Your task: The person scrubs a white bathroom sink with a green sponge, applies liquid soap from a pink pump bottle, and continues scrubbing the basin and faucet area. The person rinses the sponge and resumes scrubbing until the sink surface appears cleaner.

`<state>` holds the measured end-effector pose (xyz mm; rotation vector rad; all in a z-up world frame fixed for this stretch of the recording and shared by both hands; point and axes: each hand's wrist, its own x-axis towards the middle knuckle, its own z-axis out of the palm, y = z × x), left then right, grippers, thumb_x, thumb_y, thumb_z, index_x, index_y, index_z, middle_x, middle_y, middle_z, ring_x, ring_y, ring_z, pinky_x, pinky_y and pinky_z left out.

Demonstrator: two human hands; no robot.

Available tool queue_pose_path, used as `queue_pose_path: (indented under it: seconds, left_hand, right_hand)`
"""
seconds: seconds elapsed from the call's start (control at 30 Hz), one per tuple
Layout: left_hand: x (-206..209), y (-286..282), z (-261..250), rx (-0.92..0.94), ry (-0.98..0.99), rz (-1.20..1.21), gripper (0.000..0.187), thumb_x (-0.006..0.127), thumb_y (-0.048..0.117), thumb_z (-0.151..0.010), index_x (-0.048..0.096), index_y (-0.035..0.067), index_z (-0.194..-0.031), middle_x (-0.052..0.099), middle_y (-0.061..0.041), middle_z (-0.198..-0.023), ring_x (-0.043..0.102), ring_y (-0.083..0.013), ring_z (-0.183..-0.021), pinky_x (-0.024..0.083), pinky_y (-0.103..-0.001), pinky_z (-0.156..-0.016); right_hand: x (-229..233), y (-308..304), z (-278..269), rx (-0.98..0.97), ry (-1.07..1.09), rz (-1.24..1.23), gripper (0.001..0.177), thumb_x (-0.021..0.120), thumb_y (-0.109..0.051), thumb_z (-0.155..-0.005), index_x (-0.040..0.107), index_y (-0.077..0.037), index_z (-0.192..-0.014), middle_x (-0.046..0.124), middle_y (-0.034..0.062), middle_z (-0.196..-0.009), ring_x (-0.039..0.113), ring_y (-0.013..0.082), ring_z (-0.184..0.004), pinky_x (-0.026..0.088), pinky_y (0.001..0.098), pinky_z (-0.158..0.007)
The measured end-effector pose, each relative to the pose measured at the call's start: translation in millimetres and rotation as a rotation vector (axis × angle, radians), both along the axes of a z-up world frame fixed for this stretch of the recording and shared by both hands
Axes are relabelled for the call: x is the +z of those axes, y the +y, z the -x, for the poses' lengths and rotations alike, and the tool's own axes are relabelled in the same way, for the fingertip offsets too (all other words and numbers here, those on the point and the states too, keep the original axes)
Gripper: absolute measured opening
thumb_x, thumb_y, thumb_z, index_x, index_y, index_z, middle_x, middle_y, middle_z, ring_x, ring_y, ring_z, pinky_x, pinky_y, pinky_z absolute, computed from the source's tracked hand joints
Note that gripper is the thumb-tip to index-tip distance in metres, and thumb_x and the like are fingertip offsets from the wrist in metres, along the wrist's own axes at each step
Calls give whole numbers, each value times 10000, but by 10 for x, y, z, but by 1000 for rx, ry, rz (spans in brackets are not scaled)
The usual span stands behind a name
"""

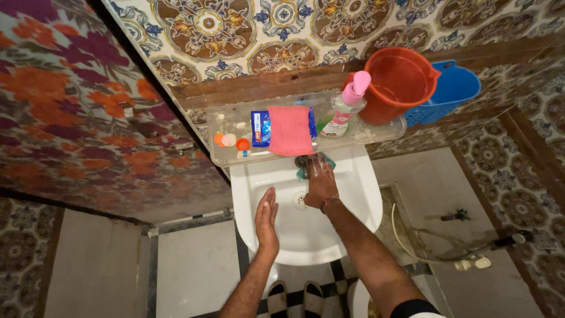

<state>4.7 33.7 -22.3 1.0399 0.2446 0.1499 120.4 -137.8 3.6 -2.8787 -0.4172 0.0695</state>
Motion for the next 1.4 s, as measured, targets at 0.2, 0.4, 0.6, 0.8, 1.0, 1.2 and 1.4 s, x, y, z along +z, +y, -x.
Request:
queue_pose_path:
  seconds: [0.2,0.4,0.6,0.8,1.0,1.2,1.4]
  left_hand:
    - [73,64,63,-9,3,-33,613,402,433,-1065,446,33,-1527,449,-138,-1616,367,-270,-1535,281,-443,-1240]
    - [105,148,112,5,9,-44,620,407,437,-1063,446,27,-1526,448,-142,-1617,369,-271,-1536,287,-443,-1239]
    - [196,248,171,-4,7,-36,606,382,429,-1068,438,39,-1529,440,-128,-1621,361,-265,-1538,281,-434,-1238]
    - [225,312,163,-25,37,-59,615,385,441,-1059,443,46,-1527,444,-123,-1616,367,-257,-1530,289,-429,-1243]
    - [128,360,103,-62,35,-60,641,400,476,-1049,428,61,-1536,438,-110,-1618,355,-242,-1536,283,-424,-1250]
    - [4,458,17,-51,5,29,630,439,457,-1049,455,45,-1526,458,-128,-1612,383,-257,-1527,285,-435,-1236]
    - [-41,584,-24,-71,-30,7,622,427,443,-1064,448,28,-1527,446,-131,-1619,372,-253,-1532,285,-431,-1245]
  right_hand:
    - [66,99,126,-38,77,50,1123,725,-254,-629,202,89,-1561,118,251,-1672,79,391,-1564,92,469,-1264]
    - [-31,215,263,-44,40,74,793,636,-212,-734,410,123,-1416,122,286,-1704,67,424,-1603,85,500,-1297]
    - [-58,358,391,-38,-26,-6,958,644,-158,-669,279,156,-1497,155,309,-1651,75,453,-1561,86,490,-1268]
    - [138,520,493,-86,127,64,1090,658,-161,-656,118,116,-1561,200,322,-1608,80,460,-1559,93,447,-1271]
    - [126,659,581,9,10,83,1044,670,-175,-660,193,103,-1546,229,295,-1621,215,410,-1509,145,446,-1236]
    - [104,731,482,61,-67,16,988,653,-126,-654,267,116,-1530,286,277,-1609,207,368,-1547,156,432,-1261]
    - [23,772,310,78,-55,-34,993,661,-113,-633,272,122,-1516,279,263,-1613,177,370,-1549,142,448,-1267]
